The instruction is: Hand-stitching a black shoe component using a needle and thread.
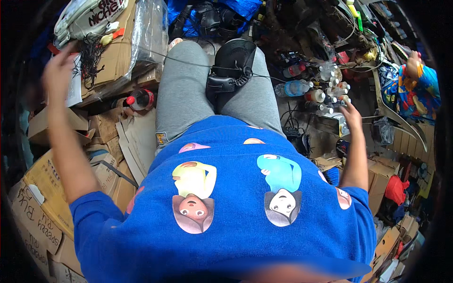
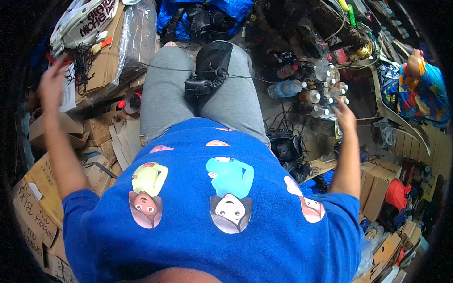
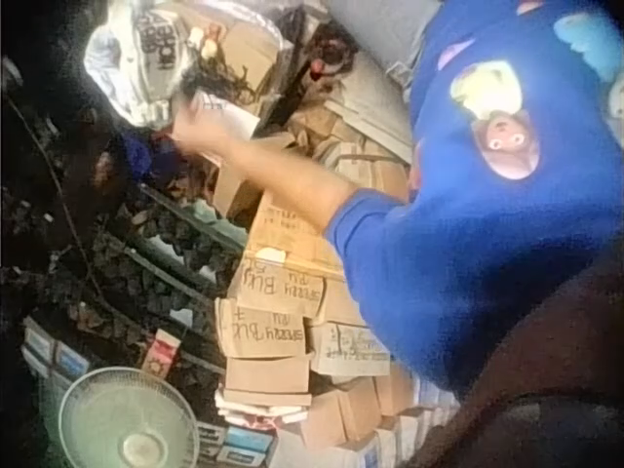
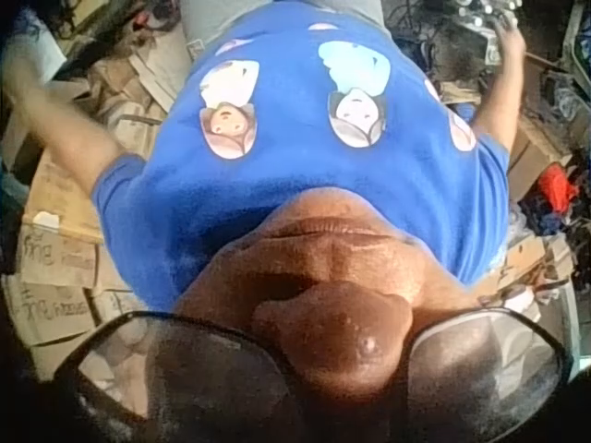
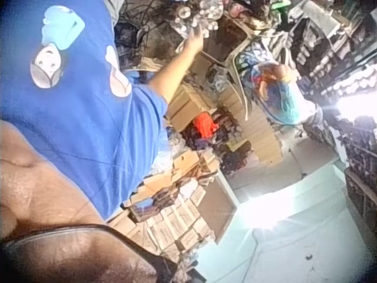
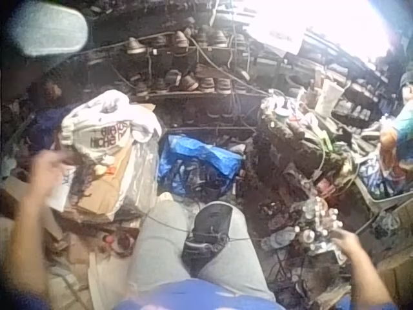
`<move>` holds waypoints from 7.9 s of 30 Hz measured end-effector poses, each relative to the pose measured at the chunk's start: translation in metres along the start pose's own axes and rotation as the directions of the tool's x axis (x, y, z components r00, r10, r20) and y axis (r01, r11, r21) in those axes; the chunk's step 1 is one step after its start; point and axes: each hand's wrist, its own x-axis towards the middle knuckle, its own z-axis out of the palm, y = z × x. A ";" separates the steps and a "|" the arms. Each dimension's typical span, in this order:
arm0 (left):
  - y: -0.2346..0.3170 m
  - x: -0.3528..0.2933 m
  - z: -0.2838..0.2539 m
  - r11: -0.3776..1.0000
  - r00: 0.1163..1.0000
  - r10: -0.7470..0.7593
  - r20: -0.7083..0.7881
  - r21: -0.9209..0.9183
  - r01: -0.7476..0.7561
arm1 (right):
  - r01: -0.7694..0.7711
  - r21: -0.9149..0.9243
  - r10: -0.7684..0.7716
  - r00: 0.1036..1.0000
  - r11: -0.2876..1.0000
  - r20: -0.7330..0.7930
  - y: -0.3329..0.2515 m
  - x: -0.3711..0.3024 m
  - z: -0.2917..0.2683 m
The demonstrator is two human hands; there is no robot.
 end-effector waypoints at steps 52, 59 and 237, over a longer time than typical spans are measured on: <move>0.235 -0.027 0.229 0.792 0.171 0.593 0.787 -0.534 -0.295 | 0.849 0.172 -0.843 0.522 0.499 -0.131 -0.314 -0.074 0.034; 0.241 -0.029 0.224 0.730 0.215 0.631 0.745 -0.477 -0.489 | 0.885 -0.236 -0.886 0.441 0.402 0.144 -0.357 -0.091 0.007; 0.183 -0.070 0.244 0.671 0.721 0.673 0.166 -0.546 -0.501 | 0.482 0.534 -0.652 0.736 0.695 0.184 -0.322 -0.052 0.036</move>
